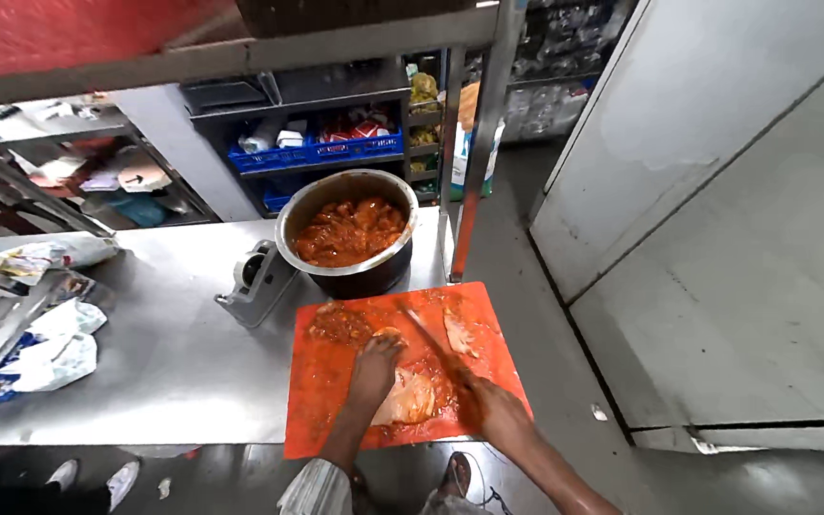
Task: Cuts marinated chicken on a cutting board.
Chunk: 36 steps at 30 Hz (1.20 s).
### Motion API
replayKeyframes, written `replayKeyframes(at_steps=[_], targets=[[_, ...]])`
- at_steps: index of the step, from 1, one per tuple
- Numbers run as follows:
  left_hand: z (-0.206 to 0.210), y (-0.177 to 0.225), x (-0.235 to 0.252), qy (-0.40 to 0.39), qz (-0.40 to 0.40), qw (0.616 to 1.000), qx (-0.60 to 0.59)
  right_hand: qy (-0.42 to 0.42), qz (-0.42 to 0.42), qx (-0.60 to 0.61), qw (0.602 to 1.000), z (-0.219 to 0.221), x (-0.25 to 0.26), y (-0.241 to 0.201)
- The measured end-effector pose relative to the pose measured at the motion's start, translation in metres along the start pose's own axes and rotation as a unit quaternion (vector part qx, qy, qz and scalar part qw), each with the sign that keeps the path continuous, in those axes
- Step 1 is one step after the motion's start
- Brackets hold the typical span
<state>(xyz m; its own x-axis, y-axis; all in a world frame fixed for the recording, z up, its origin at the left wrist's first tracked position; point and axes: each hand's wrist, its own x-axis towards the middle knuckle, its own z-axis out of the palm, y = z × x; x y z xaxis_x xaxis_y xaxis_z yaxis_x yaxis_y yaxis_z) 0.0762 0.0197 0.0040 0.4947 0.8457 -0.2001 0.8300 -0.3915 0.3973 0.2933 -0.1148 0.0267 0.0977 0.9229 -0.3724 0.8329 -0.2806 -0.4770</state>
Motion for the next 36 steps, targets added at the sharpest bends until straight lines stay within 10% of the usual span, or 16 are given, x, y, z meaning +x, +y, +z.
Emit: replayKeyframes(at_steps=[5, 11, 16, 22, 27, 32, 36], targets=[[-0.026, -0.011, 0.010, 0.062, -0.037, 0.995, -0.068, 0.070, 0.012, 0.062, 0.996, -0.011, -0.016, 0.032], [-0.055, 0.002, 0.032, -0.055, -0.045, 0.996, 0.063, 0.169, -0.008, 0.112, 0.979, 0.015, -0.043, 0.021], [-0.054, 0.000, 0.020, -0.054, -0.046, 0.995, -0.063, 0.247, 0.028, 0.151, 0.957, 0.040, -0.068, -0.002], [-0.085, -0.083, -0.032, 0.053, -0.090, 0.937, -0.333, 0.260, 0.085, 0.187, 0.944, 0.061, -0.090, -0.037], [-0.080, -0.148, -0.056, 0.101, -0.155, 0.948, -0.261, 0.247, 0.097, 0.195, 0.944, 0.083, -0.099, -0.062], [-0.072, -0.129, -0.071, 0.216, -0.055, 0.969, -0.103, 0.202, 0.104, 0.155, 0.961, 0.110, -0.118, -0.091], [-0.022, -0.079, -0.083, 0.100, 0.115, 0.985, -0.082, 0.164, 0.123, 0.137, 0.969, 0.132, -0.137, -0.101]])
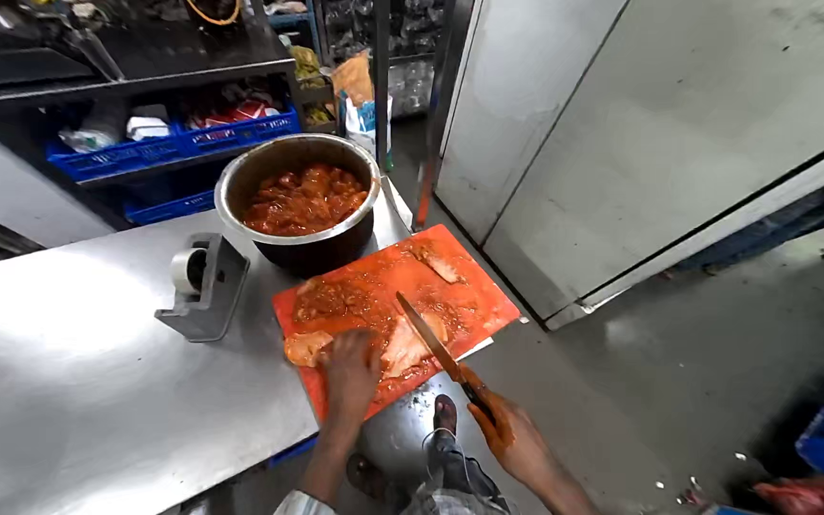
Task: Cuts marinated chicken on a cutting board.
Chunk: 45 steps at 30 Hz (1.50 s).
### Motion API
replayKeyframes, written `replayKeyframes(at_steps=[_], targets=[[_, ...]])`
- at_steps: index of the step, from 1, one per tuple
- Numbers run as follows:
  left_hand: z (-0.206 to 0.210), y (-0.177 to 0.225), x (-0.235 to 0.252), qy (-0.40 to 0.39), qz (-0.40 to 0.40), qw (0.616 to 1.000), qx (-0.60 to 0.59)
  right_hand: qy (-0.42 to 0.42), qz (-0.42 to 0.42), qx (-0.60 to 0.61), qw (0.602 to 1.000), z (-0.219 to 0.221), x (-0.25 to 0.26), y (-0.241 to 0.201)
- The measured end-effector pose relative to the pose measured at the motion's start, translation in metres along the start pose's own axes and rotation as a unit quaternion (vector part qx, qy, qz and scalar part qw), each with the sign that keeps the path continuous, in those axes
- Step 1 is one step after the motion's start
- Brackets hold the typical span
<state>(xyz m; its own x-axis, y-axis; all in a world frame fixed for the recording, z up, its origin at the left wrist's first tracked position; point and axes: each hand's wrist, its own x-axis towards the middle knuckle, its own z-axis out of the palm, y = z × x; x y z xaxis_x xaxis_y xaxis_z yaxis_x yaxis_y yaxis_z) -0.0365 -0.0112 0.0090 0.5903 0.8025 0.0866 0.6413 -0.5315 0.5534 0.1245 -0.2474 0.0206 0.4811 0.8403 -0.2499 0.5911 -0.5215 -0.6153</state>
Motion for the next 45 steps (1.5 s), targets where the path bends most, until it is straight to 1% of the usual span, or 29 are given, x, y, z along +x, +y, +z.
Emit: replayKeyframes(at_steps=[2, 5, 8, 11, 14, 17, 22, 25, 28, 31, 33, 34, 35, 37, 38, 40, 43, 45], targets=[[0.026, 0.015, -0.006, -0.036, 0.054, 0.998, -0.004, -0.006, 0.007, -0.001, 1.000, 0.004, -0.008, 0.003], [0.052, 0.018, -0.010, -0.018, 0.095, 0.995, -0.018, -0.004, 0.008, 0.002, 1.000, 0.005, -0.016, 0.007], [0.054, 0.017, -0.010, -0.032, 0.089, 0.995, -0.010, -0.019, -0.003, 0.005, 1.000, 0.002, -0.016, 0.009], [0.051, 0.021, -0.009, -0.061, 0.063, 0.996, 0.003, -0.028, -0.017, 0.004, 0.999, 0.002, -0.012, 0.015], [0.052, 0.023, -0.010, -0.054, 0.055, 0.997, 0.009, -0.046, -0.013, -0.001, 0.999, -0.002, -0.010, 0.014], [0.052, 0.026, -0.009, -0.063, 0.037, 0.997, 0.017, -0.040, -0.026, 0.012, 0.999, -0.001, -0.014, 0.017], [0.057, 0.025, -0.013, -0.027, 0.043, 0.999, 0.013, -0.052, -0.036, 0.022, 0.998, -0.001, -0.011, 0.024], [0.054, 0.027, -0.012, -0.040, 0.037, 0.998, 0.009, -0.071, -0.032, 0.017, 0.997, -0.004, -0.010, 0.023], [0.051, 0.028, -0.010, -0.069, 0.023, 0.997, 0.016, -0.084, -0.014, -0.002, 0.996, -0.004, -0.009, 0.014], [0.046, 0.031, -0.009, -0.083, 0.025, 0.996, 0.035, -0.087, -0.017, -0.045, 0.995, -0.002, 0.029, -0.024], [0.050, 0.034, -0.013, -0.067, 0.032, 0.996, 0.041, -0.074, -0.023, -0.065, 0.995, 0.008, 0.051, -0.035], [0.052, 0.036, -0.015, -0.058, 0.028, 0.997, 0.042, -0.071, -0.022, -0.065, 0.995, 0.011, 0.048, -0.031], [0.053, 0.036, -0.015, -0.052, 0.022, 0.997, 0.044, -0.079, -0.011, -0.059, 0.995, 0.009, 0.032, -0.024], [0.054, 0.035, -0.017, -0.069, 0.002, 0.997, 0.039, -0.104, 0.022, -0.047, 0.993, -0.001, -0.014, -0.008], [0.055, 0.035, -0.016, -0.073, -0.003, 0.997, 0.037, -0.105, 0.024, -0.044, 0.993, -0.005, -0.027, -0.003], [0.052, 0.035, -0.011, -0.077, -0.011, 0.996, 0.037, -0.094, 0.003, -0.050, 0.994, -0.001, -0.005, -0.010], [0.050, 0.037, -0.013, -0.089, -0.010, 0.995, 0.038, -0.102, -0.029, -0.076, 0.992, 0.004, 0.075, -0.050], [0.043, 0.039, -0.009, -0.082, -0.020, 0.995, 0.058, -0.104, -0.044, -0.065, 0.991, -0.002, 0.115, -0.067]])
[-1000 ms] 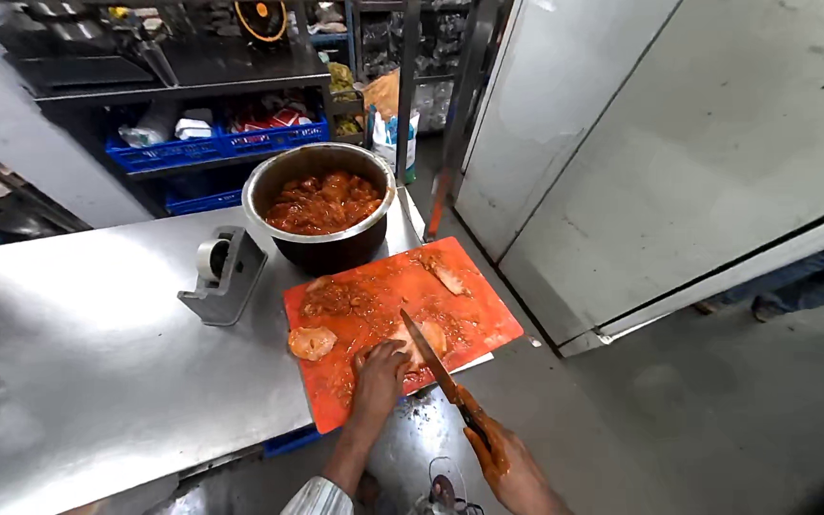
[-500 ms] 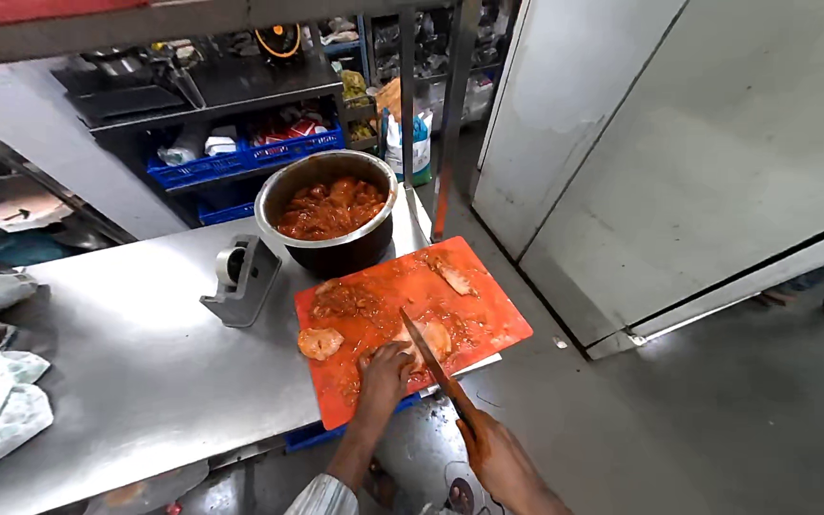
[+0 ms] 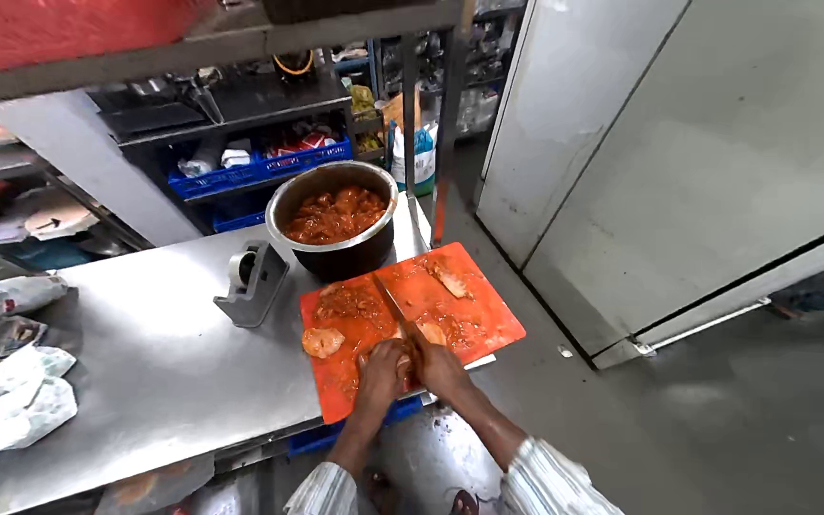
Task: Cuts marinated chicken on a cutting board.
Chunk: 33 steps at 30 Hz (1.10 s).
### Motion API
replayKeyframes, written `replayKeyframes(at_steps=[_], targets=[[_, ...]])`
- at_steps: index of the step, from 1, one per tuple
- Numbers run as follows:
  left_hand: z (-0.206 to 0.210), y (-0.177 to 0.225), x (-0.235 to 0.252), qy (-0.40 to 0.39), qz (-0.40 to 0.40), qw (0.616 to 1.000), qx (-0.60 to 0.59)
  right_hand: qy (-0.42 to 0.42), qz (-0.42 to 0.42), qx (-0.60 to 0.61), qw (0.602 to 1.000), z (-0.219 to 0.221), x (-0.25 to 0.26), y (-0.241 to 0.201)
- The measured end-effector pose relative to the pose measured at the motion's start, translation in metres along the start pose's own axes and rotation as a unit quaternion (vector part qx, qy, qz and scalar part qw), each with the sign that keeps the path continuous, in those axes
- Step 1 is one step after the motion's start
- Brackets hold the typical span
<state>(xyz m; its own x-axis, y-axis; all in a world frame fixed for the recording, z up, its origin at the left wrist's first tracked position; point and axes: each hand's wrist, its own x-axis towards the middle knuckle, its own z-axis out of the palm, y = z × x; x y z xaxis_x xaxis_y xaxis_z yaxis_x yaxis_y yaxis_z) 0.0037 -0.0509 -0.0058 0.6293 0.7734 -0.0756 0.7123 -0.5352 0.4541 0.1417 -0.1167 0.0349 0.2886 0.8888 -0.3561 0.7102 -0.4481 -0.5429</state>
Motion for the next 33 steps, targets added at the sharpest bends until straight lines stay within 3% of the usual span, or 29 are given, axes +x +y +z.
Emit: replayKeyframes(at_steps=[3, 5, 10, 16, 21, 26, 30, 33], targets=[[-0.021, 0.007, 0.006, 0.022, -0.108, 0.994, 0.023, 0.011, -0.029, 0.030, 0.999, -0.026, 0.006, 0.007], [-0.033, 0.016, 0.010, -0.016, -0.171, 0.985, 0.033, 0.038, -0.051, 0.079, 0.995, -0.036, -0.015, 0.025], [-0.040, 0.033, 0.024, -0.103, -0.222, 0.970, 0.003, 0.101, -0.060, 0.187, 0.975, -0.047, -0.090, 0.087], [-0.033, 0.044, 0.024, -0.048, -0.242, 0.968, -0.041, 0.148, 0.004, 0.251, 0.957, -0.042, -0.161, 0.170], [-0.079, 0.024, 0.017, 0.047, -0.248, 0.960, -0.120, 0.197, 0.043, 0.291, 0.935, -0.039, -0.196, 0.213], [-0.094, 0.056, 0.023, 0.052, -0.181, 0.965, -0.182, 0.207, 0.067, 0.313, 0.924, -0.032, -0.208, 0.229], [-0.070, 0.069, 0.034, 0.032, -0.171, 0.933, -0.316, 0.204, 0.081, 0.311, 0.925, -0.029, -0.212, 0.226], [-0.049, 0.047, 0.053, 0.003, -0.157, 0.970, -0.185, 0.194, 0.077, 0.314, 0.926, -0.029, -0.216, 0.222]])
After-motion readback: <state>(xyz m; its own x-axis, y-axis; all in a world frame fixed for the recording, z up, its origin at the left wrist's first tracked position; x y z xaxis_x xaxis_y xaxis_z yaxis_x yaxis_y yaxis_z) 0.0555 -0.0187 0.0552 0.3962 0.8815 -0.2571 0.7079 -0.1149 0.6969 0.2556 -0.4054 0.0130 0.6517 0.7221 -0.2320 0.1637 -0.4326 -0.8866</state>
